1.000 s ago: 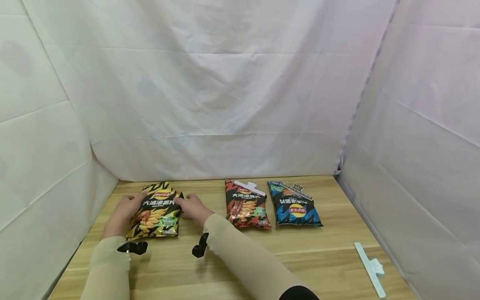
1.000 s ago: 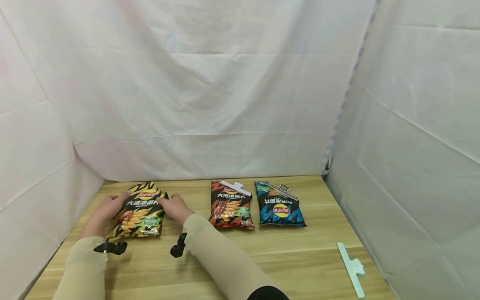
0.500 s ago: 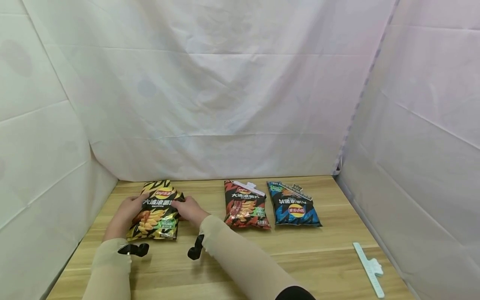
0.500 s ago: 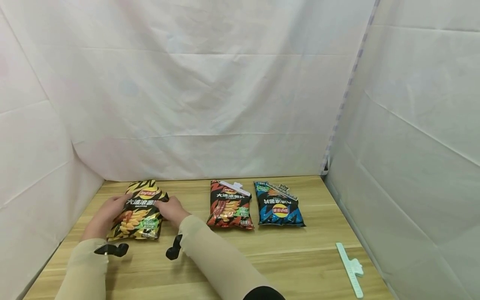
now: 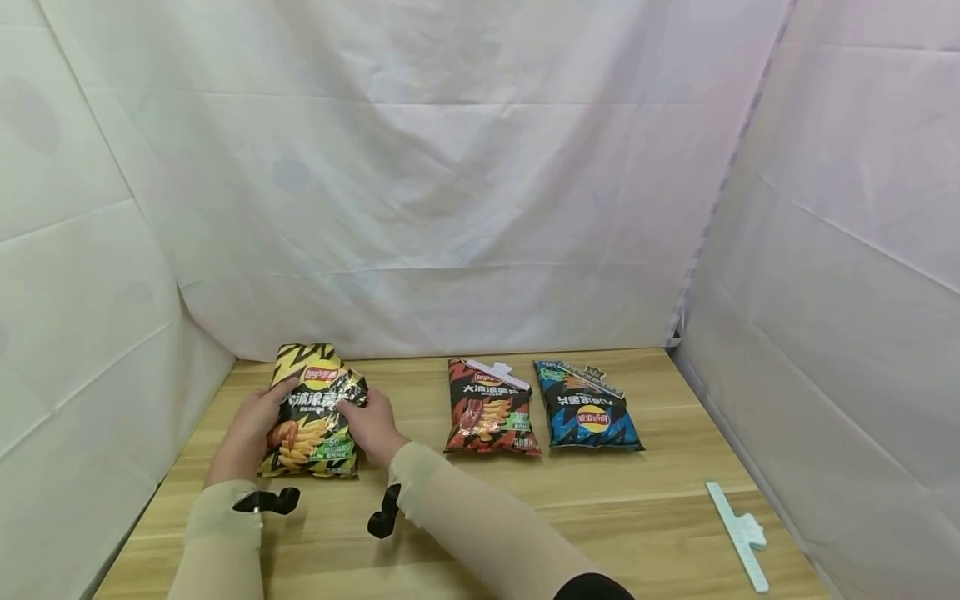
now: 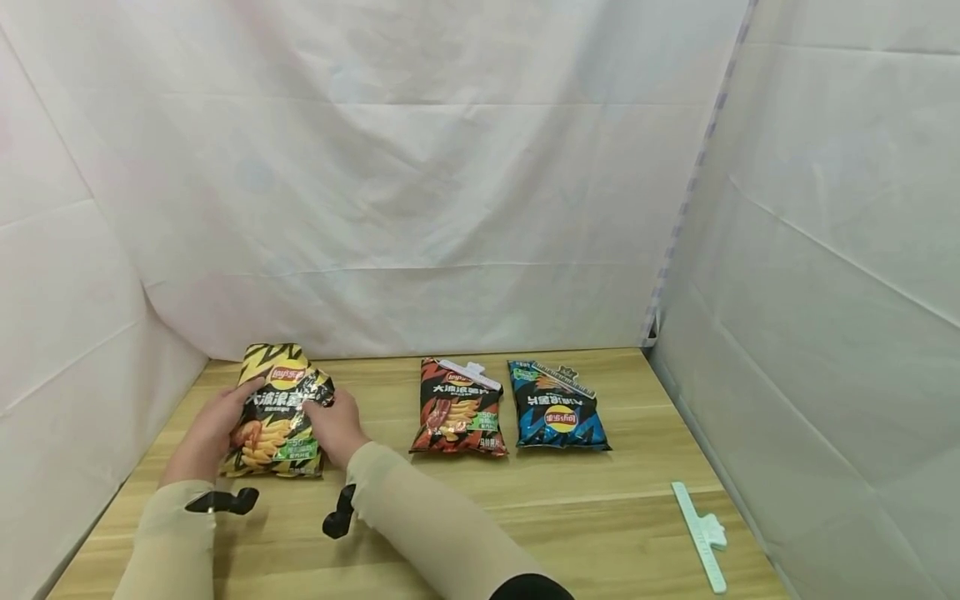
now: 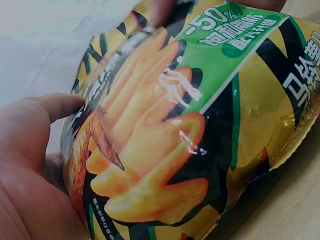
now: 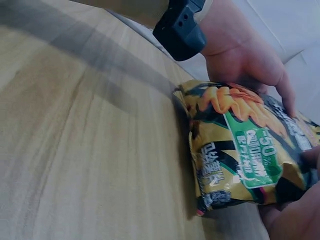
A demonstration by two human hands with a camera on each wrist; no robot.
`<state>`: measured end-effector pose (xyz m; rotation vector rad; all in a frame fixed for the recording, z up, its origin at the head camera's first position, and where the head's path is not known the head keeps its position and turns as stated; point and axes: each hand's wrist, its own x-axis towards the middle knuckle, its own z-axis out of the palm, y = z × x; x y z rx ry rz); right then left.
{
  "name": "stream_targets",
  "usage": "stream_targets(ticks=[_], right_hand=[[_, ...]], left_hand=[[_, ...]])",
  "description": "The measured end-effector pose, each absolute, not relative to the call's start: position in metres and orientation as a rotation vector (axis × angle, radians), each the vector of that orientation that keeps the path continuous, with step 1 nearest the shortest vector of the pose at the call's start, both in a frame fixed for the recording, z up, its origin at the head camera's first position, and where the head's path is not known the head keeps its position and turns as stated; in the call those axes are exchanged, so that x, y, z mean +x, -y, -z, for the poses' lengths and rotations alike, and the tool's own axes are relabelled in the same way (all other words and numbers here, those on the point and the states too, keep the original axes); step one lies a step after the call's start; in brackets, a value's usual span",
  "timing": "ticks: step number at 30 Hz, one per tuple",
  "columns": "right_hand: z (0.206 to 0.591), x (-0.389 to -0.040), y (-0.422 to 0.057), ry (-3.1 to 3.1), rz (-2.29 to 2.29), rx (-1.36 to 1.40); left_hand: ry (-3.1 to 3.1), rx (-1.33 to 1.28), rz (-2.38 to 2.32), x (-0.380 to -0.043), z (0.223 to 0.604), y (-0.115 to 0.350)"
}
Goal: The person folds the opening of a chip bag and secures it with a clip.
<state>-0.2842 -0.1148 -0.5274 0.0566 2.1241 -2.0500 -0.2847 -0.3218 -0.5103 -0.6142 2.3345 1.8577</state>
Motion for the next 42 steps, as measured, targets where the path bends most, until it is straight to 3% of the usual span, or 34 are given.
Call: stream_targets(ticks=[10,32,42], right_hand=[[0.527,-0.29,0.101,-2.061,2.256,0.002],[0.501,-0.283,0.04,-2.014,2.357,-0.402],[0.483,-0.278,-0.012,-2.234,2.221,-0.705]], left_hand=[[-2.27,-0.486,-2.054,-0.281,0.506,0.315],[-2.378,-0.093,-2.17,-0.254,0.468,0.274],[-2.366,0.12,-2.156,-0.241,0.449,0.242]])
